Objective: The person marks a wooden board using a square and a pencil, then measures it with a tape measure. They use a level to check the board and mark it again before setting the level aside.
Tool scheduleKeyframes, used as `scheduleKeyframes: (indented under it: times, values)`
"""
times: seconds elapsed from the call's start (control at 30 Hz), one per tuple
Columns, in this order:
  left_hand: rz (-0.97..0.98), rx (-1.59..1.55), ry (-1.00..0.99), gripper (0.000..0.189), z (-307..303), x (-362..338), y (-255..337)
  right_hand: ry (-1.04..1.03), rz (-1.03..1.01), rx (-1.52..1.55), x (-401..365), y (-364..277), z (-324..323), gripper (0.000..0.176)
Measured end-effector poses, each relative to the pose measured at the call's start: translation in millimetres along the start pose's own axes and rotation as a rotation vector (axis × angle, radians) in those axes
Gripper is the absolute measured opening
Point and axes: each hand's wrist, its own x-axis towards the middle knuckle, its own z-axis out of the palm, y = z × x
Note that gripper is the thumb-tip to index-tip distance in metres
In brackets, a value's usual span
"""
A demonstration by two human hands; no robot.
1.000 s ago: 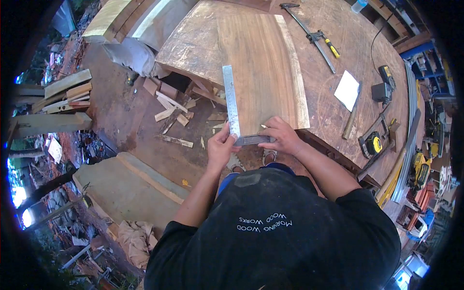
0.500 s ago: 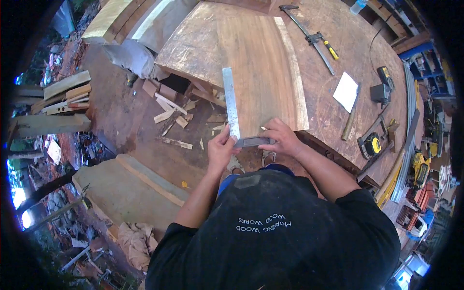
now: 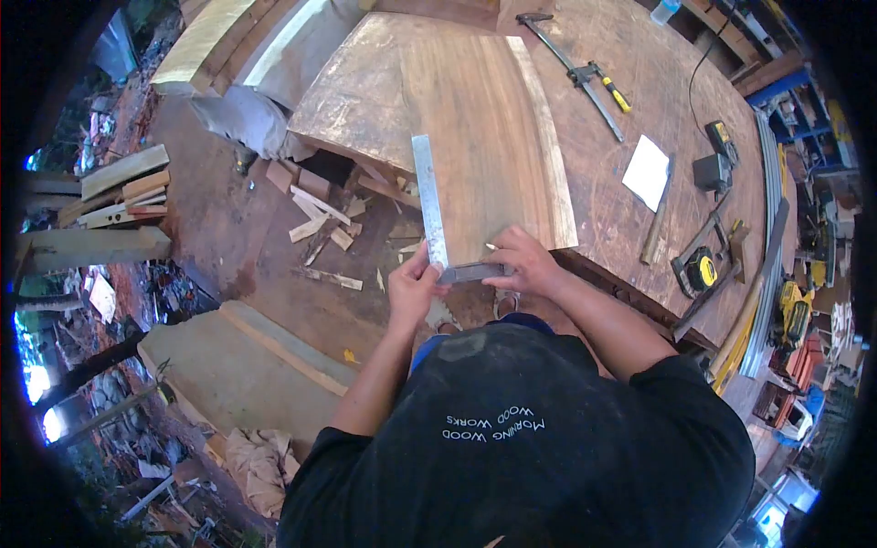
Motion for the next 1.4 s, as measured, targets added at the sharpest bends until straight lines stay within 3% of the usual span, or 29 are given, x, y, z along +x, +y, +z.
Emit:
scheduleKeyframes:
  times: [1.4]
  values:
    - [0.007, 0.012, 0.003, 0.050, 0.6, -2.2, 0.6, -0.008, -0.014, -0.003, 0.0, -1.3, -0.2, 0.037]
